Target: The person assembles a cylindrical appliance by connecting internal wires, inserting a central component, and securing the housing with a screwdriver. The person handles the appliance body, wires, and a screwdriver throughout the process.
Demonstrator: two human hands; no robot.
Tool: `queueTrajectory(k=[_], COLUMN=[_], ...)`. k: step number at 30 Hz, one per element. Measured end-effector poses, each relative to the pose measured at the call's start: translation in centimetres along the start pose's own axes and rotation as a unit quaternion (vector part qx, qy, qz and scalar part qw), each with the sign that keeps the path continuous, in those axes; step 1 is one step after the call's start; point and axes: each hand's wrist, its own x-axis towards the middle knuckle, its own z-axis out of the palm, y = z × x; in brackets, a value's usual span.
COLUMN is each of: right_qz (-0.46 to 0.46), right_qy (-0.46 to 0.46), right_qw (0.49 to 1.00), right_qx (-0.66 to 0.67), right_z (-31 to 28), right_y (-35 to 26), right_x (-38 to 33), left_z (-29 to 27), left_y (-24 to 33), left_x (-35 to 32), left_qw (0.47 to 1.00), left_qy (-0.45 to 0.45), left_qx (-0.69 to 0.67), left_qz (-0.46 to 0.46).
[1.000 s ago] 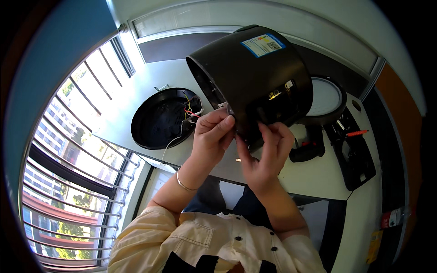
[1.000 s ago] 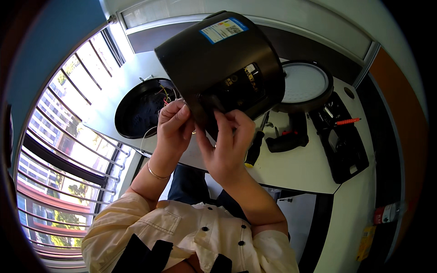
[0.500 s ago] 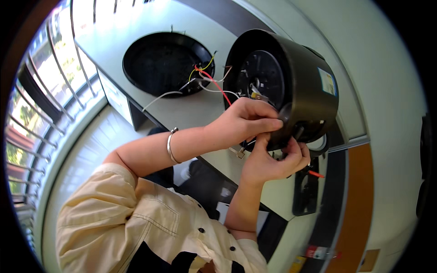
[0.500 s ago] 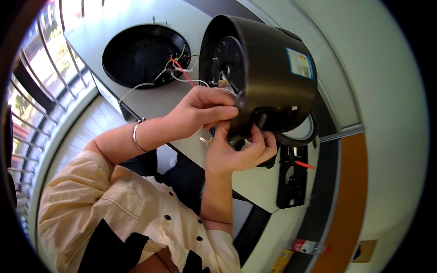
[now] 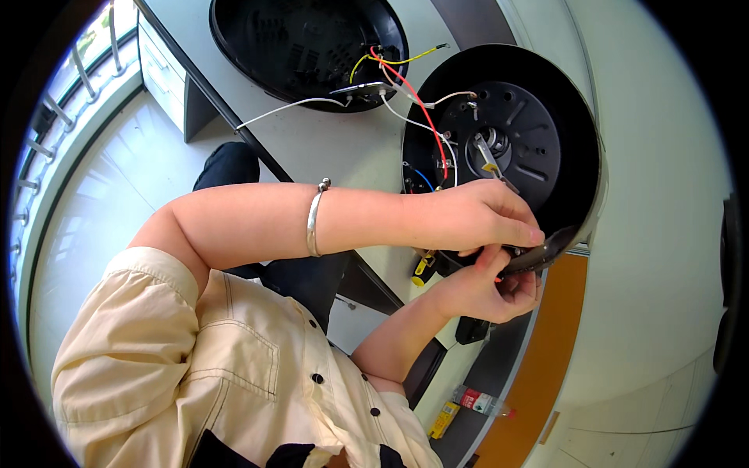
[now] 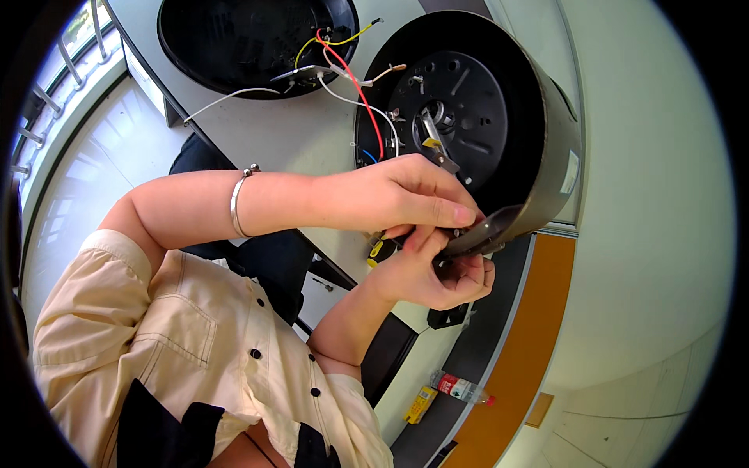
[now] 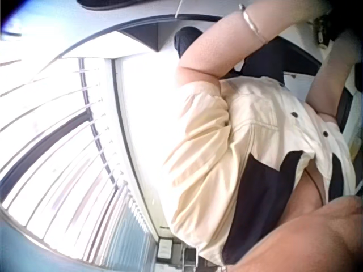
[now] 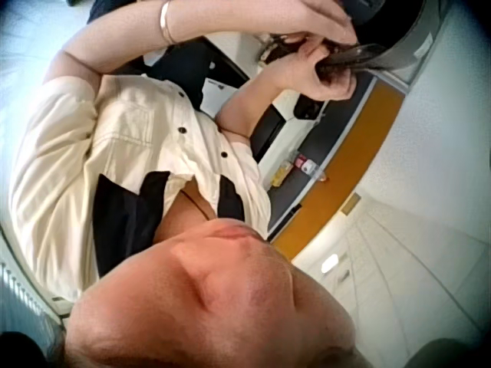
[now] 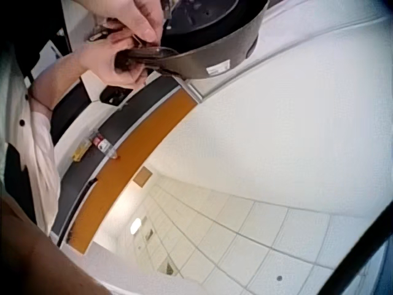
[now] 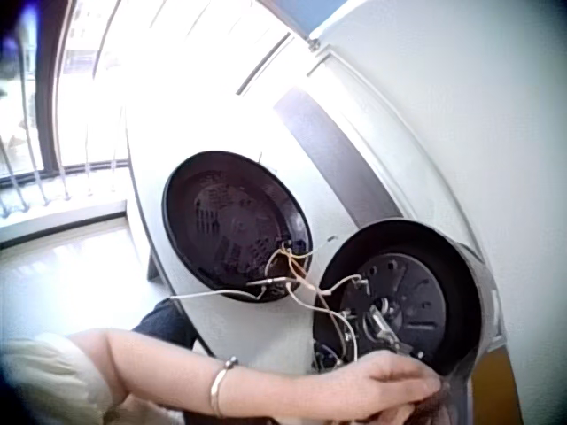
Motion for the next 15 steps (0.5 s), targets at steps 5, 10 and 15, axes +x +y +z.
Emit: queueTrajectory(k=[5, 10, 15], right_qz=[-0.036, 0.012, 0.018], right_qy=[-0.023, -0.033, -0.032], right_qw=[0.998, 0.999, 0.999], right_qx=[-0.039, -0.003, -0.014], right_z=[-0.5, -0.7, 0.0], right_y=[0.6, 0.1, -0.8], right_x=[0.2, 0.4, 0.0], left_z=[-0.4, -0.5, -1.1], left_y=[-0.1, -0.4, -0.9], left_x=[-0.3, -0.3, -0.2], left_qw=[0.999, 0.998, 0.994], left_qy=[-0.031, -0.038, -0.022], left_qx=[-0.028, -0.048, -0.105], left_qz=[-0.006, -0.025, -0.032])
